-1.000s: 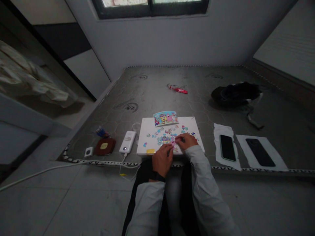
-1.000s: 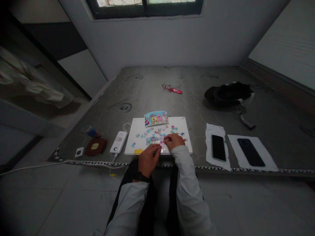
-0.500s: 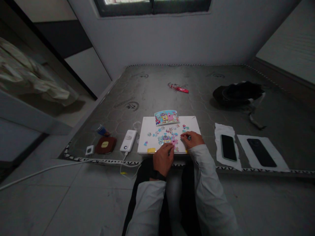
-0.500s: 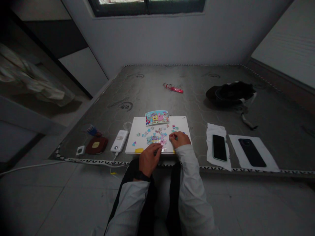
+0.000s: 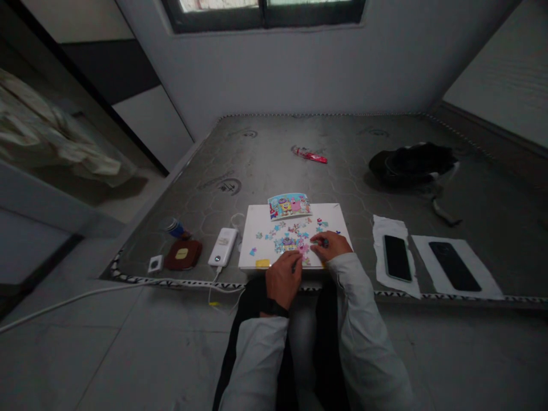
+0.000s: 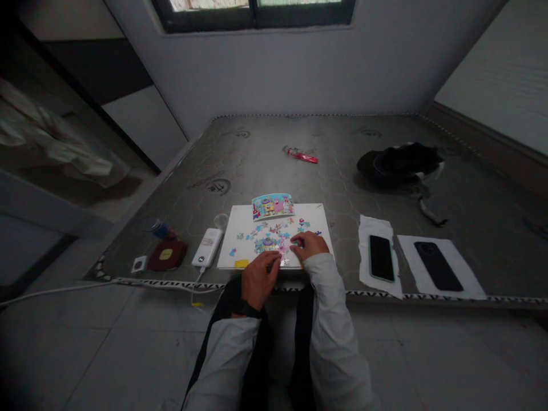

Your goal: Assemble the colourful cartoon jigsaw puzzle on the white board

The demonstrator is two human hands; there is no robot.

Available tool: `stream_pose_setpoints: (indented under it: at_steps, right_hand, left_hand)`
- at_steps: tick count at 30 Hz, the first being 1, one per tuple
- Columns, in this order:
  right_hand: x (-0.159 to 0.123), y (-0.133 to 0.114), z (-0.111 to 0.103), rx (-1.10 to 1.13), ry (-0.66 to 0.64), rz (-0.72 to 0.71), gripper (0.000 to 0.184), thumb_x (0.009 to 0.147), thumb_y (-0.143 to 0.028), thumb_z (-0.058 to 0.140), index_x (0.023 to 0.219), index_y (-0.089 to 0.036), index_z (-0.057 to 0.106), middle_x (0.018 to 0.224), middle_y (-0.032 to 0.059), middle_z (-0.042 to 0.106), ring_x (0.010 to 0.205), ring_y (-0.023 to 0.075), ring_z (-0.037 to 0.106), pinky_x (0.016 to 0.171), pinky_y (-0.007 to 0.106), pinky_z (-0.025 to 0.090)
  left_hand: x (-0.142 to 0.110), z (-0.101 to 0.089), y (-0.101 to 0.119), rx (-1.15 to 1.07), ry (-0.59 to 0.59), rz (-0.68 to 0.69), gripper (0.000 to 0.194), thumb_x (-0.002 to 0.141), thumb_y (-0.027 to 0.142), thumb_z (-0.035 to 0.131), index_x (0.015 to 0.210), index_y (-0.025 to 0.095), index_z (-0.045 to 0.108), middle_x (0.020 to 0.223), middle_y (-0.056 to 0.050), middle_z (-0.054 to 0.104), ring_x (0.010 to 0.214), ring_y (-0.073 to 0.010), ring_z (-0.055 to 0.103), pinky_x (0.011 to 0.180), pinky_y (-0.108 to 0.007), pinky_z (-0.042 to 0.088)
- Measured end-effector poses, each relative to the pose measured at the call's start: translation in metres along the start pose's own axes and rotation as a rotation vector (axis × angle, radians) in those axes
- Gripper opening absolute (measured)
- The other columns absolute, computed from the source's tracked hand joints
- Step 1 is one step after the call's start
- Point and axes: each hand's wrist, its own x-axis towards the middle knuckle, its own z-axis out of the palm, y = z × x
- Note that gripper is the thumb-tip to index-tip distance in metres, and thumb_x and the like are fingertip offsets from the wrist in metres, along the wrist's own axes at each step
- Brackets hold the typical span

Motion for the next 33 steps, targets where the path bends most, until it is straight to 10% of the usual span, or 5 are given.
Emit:
stream_pose_setpoints:
  at_steps: [12,33]
  right_hand:
    - [0.001,-0.005,0.004,-0.018,-0.031,-0.068,0.024,0.069,-0.027,0.078,0.093,-0.023,0.075,0.078,0.0002,0.067,0.074,0.0153,0.059,0.073,0.027,0.044]
    - [0.001,-0.011,0.006,-0.093,-0.081,-0.030,0.027,0.067,-0.024,0.081,0.092,-0.025,0.071,0.085,0.0003,0.069,0.086,0.0186,0.063,0.079,0.031,0.044]
  left_hand:
    - [0.000,0.002,-0.002,0.070,-0.065,0.052,0.035,0.098,0.020,0.043,0.127,0.027,0.061,0.135,-0.001,0.061,0.122,-0.0126,0.058,0.107,-0.029,0.047]
    - [0.001,-0.005,0.018,0.324,-0.207,-0.091,0.039,0.100,0.031,0.037,0.131,0.036,0.059,0.142,0.002,0.055,0.102,-0.0162,0.068,0.085,-0.031,0.057]
